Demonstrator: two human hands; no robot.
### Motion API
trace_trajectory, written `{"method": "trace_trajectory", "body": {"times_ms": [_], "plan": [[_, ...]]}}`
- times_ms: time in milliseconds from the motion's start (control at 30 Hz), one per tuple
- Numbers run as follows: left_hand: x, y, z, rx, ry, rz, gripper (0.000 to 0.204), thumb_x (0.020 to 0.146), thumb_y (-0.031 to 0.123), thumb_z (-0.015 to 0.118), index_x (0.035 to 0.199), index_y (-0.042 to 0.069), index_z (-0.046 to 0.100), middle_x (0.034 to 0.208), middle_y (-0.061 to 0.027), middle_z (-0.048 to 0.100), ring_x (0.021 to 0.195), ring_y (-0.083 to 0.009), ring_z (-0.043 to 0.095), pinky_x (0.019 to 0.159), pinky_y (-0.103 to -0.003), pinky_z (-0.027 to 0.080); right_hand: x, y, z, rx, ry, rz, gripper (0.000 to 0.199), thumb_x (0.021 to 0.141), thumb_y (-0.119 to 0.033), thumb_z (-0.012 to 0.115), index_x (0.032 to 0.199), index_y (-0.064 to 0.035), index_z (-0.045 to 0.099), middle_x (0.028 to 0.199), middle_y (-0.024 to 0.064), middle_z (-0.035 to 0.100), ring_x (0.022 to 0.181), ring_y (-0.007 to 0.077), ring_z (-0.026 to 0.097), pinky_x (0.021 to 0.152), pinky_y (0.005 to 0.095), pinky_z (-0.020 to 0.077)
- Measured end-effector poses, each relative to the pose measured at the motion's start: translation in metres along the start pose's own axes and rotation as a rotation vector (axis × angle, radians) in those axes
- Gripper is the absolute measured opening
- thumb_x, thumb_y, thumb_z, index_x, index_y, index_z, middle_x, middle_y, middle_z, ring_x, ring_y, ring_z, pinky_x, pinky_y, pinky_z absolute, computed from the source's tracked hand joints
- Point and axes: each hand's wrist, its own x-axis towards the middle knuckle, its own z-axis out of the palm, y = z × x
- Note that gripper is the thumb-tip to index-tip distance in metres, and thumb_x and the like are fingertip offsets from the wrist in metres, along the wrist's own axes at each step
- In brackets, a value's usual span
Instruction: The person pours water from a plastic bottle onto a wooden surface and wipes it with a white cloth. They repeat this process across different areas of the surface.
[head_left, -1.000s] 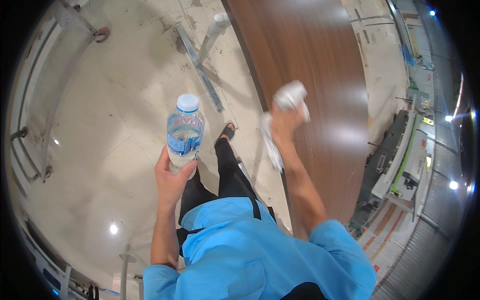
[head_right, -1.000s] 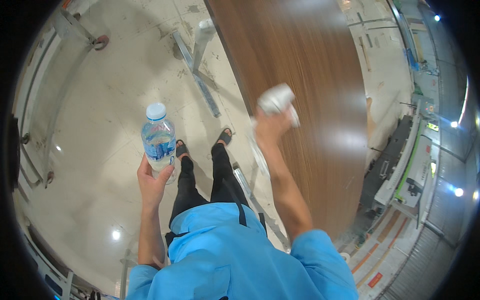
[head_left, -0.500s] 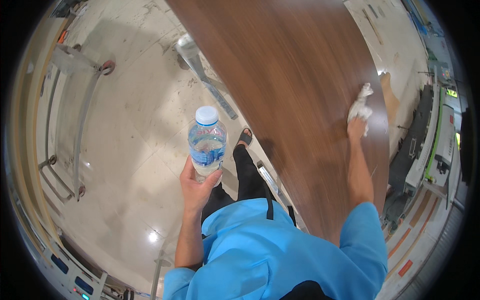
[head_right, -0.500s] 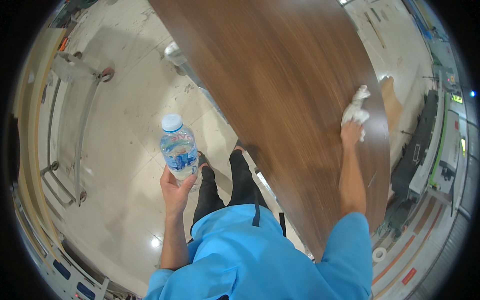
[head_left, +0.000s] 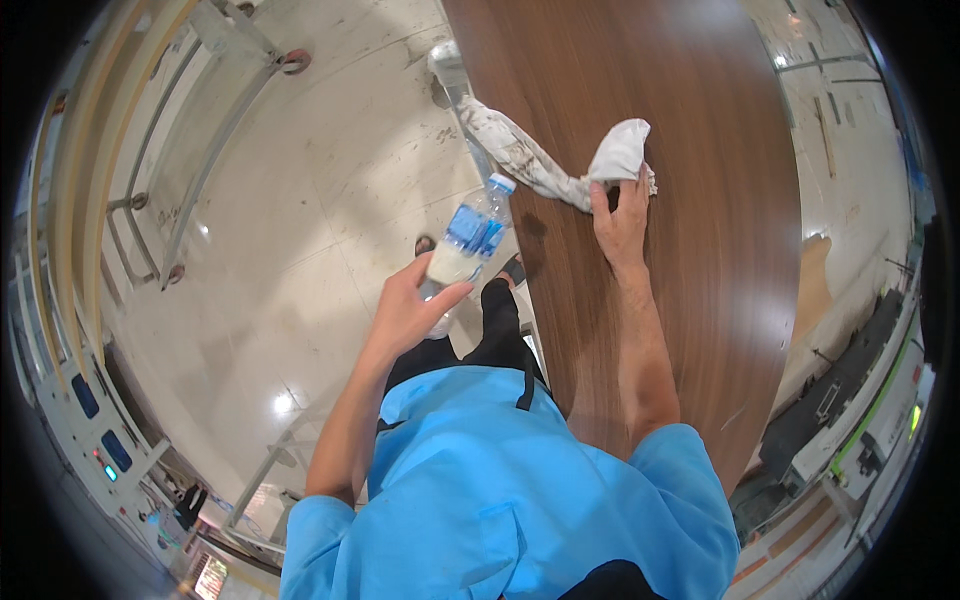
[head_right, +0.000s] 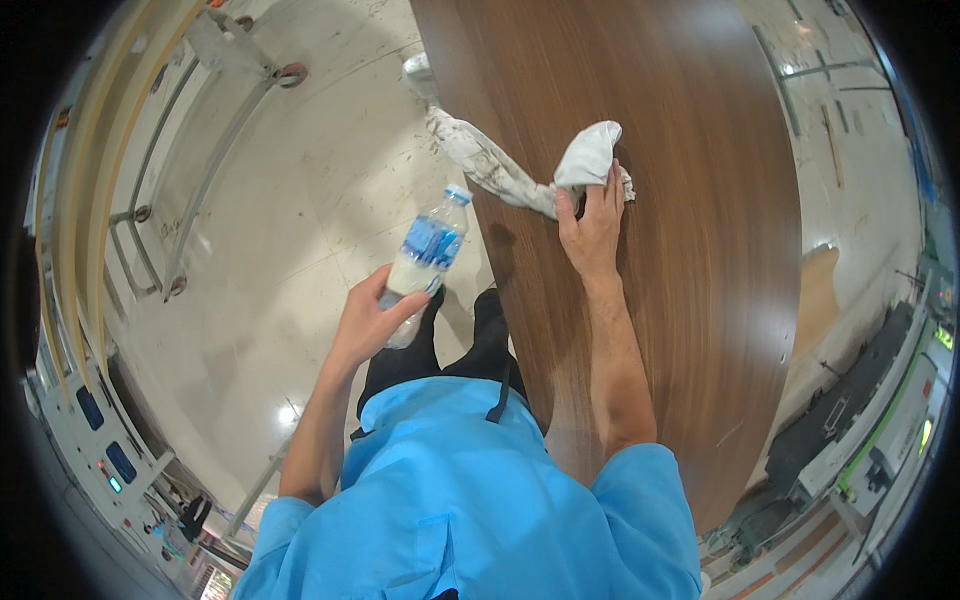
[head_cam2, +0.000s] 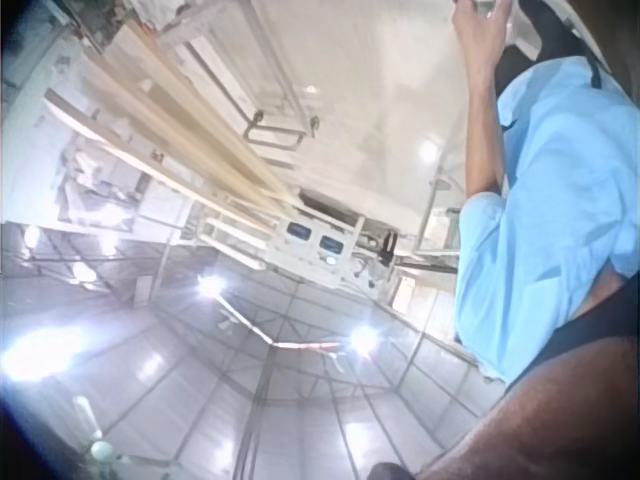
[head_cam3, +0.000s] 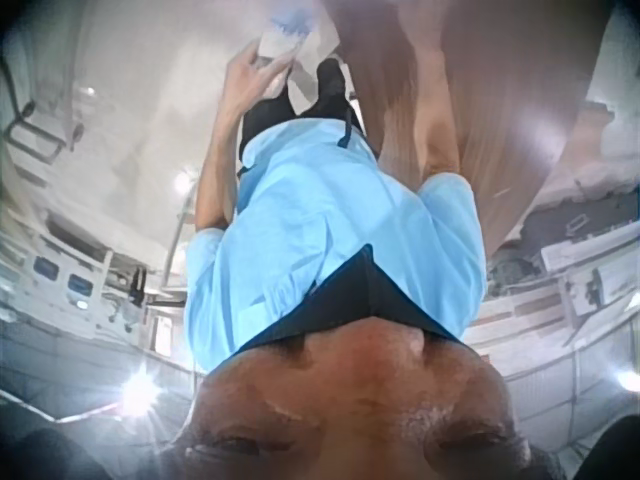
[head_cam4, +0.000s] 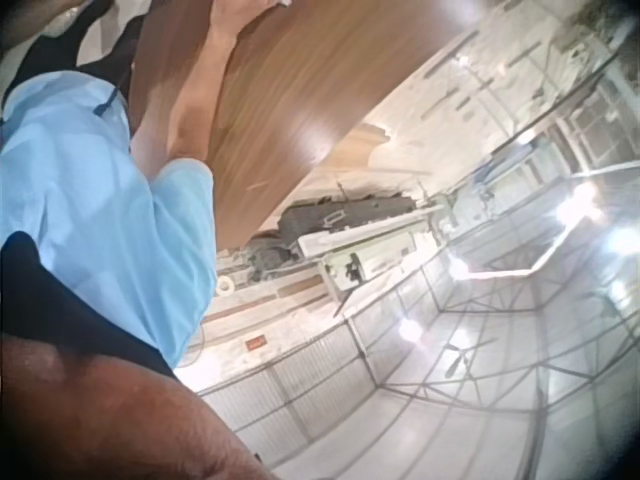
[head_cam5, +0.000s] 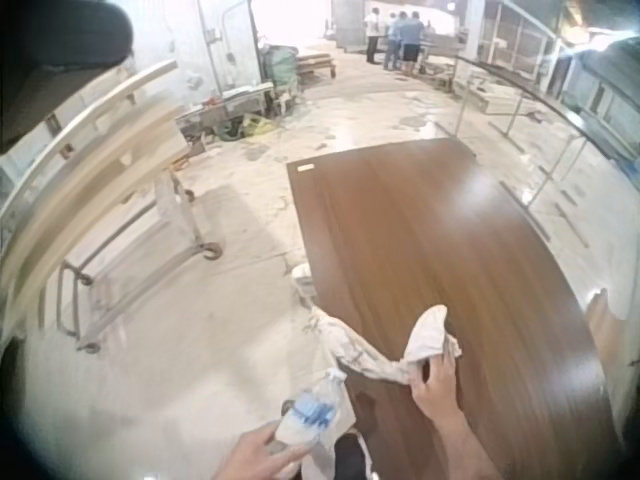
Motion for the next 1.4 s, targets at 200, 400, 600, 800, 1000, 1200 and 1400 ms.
{"method": "trace_trajectory", "body": {"times_ms": [200, 400, 600, 800, 1000, 1200, 1400], "plan": [[0.029, 0.003, 0.029, -0.258, -0.188, -0.048, 0.037, 0.099, 0.034, 0.073, 0.114, 0.0, 0.07, 0.091, -0.0034, 0.072, 0.08, -0.0089, 0.065, 0.074, -0.028, 0.052, -0.049, 0.06, -0.055, -0.568, 0.034, 0.066, 0.023, 0.093, -0.013, 0.067, 0.115, -0.011, 0.072, 0.128, 0.0136, 0.069, 0.127, 0.0359, 0.06, 0.107, 0.0525, 0.0437], [0.043, 0.0, 0.028, -0.399, -0.246, -0.148, 0.038, 0.101, 0.036, 0.07, 0.114, 0.0, 0.068, 0.094, -0.0046, 0.072, 0.081, -0.0099, 0.066, 0.074, -0.029, 0.054, -0.103, 0.126, -0.168, -0.36, 0.295, 0.622, 0.039, 0.099, -0.016, 0.056, 0.131, 0.0032, 0.066, 0.128, 0.0213, 0.071, 0.12, 0.0365, 0.066, 0.105, 0.0411, 0.0487], [0.053, -0.006, 0.023, -0.338, -0.281, -0.18, 0.039, 0.102, 0.036, 0.068, 0.114, -0.001, 0.067, 0.092, -0.0039, 0.071, 0.08, -0.0101, 0.066, 0.074, -0.029, 0.053, -0.058, 0.104, -0.086, -0.308, 0.129, 0.379, 0.063, 0.099, -0.035, 0.068, 0.147, 0.0016, 0.053, 0.147, 0.0293, 0.055, 0.14, 0.044, 0.049, 0.116, 0.0471, 0.0378], [0.039, -0.011, 0.03, -0.272, -0.191, -0.157, 0.039, 0.101, 0.034, 0.069, 0.119, -0.001, 0.067, 0.096, -0.0045, 0.072, 0.084, -0.011, 0.066, 0.078, -0.03, 0.053, 0.033, 0.003, 0.021, -0.399, -0.1, -0.065, 0.046, 0.089, -0.019, 0.074, 0.134, -0.0133, 0.068, 0.139, 0.0175, 0.06, 0.13, 0.0405, 0.053, 0.107, 0.0548, 0.0393], [0.025, -0.005, 0.028, -0.298, -0.126, -0.07, 0.041, 0.1, 0.03, 0.07, 0.128, 0.001, 0.065, 0.107, -0.0073, 0.073, 0.097, -0.0132, 0.066, 0.089, -0.032, 0.052, 0.087, -0.036, 0.058, -0.134, -0.432, -0.115, 0.035, 0.073, 0.008, 0.063, 0.102, -0.0095, 0.071, 0.111, 0.014, 0.065, 0.104, 0.0368, 0.059, 0.091, 0.0462, 0.0506], [0.019, -0.009, 0.018, -0.436, -0.083, 0.013, 0.045, 0.099, 0.026, 0.073, 0.134, 0.001, 0.061, 0.119, -0.0069, 0.07, 0.11, -0.0152, 0.064, 0.099, -0.032, 0.049, 0.138, -0.046, 0.08, -0.036, -0.307, -0.336, 0.033, 0.076, 0.004, 0.064, 0.105, -0.0116, 0.071, 0.103, 0.0162, 0.064, 0.1, 0.0395, 0.06, 0.084, 0.0493, 0.0503], [0.017, -0.011, -0.015, -0.401, 0.009, 0.203, 0.05, 0.096, 0.026, 0.077, 0.135, 0.001, 0.06, 0.12, -0.0069, 0.07, 0.111, -0.0153, 0.064, 0.098, -0.033, 0.05, 0.139, -0.058, 0.088, -0.121, -0.47, -0.338, 0.035, 0.076, 0.004, 0.066, 0.109, -0.0086, 0.066, 0.11, 0.0186, 0.063, 0.102, 0.0418, 0.06, 0.086, 0.052, 0.0496]]}}
